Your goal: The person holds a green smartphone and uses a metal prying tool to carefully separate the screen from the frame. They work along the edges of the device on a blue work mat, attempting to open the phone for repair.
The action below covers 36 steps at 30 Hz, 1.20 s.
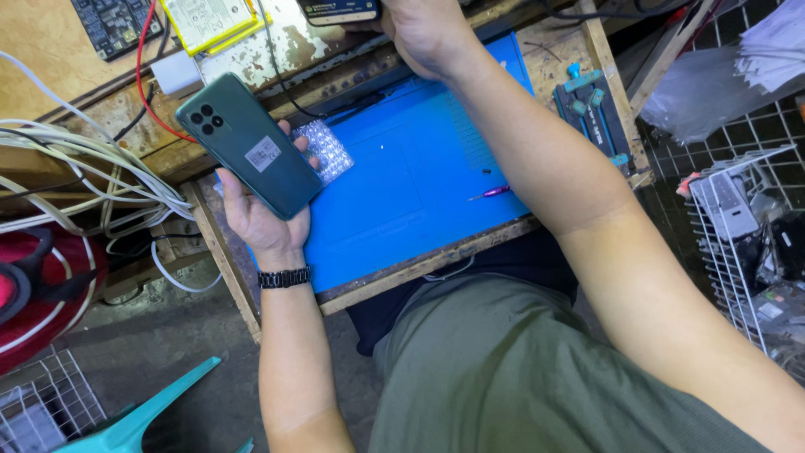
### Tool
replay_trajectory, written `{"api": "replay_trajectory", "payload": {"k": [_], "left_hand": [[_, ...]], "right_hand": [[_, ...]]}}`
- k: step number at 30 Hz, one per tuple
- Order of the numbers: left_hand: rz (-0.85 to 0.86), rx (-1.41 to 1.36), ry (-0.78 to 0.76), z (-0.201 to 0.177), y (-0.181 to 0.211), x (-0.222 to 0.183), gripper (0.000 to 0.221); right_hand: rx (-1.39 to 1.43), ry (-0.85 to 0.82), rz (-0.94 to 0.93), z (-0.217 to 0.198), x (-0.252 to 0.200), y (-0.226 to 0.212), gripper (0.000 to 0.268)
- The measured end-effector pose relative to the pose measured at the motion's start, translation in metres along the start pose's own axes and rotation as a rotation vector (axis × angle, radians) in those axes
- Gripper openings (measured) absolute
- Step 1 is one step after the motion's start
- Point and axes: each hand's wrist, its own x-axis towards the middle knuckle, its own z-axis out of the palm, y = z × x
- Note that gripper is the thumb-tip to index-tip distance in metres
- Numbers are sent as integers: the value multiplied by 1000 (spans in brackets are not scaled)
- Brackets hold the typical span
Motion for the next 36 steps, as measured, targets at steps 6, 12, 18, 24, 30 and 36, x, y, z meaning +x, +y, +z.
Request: {"api": "replay_trajectory", "payload": {"k": [6,12,18,24,30,36], "left_hand": [[-12,-34,23,2,1,2,75],[-2,-42,45,-3,0,0,76],[-9,-50,47,3,2,2,75],[-28,-66,73,2,-1,2,75],[-25,-62,77,5,1,2,75],[-23,-48,74,5,1,2,75]], "right_hand": [[113,66,39,6,6,-4,25],[48,91,-25,13,7,2,26],[30,109,-186,24,17,-3,26],[137,75,-59,34,14,-19,27],[11,159,-142,18,22,8,24],[105,43,-118,13,22,3,30]]}}
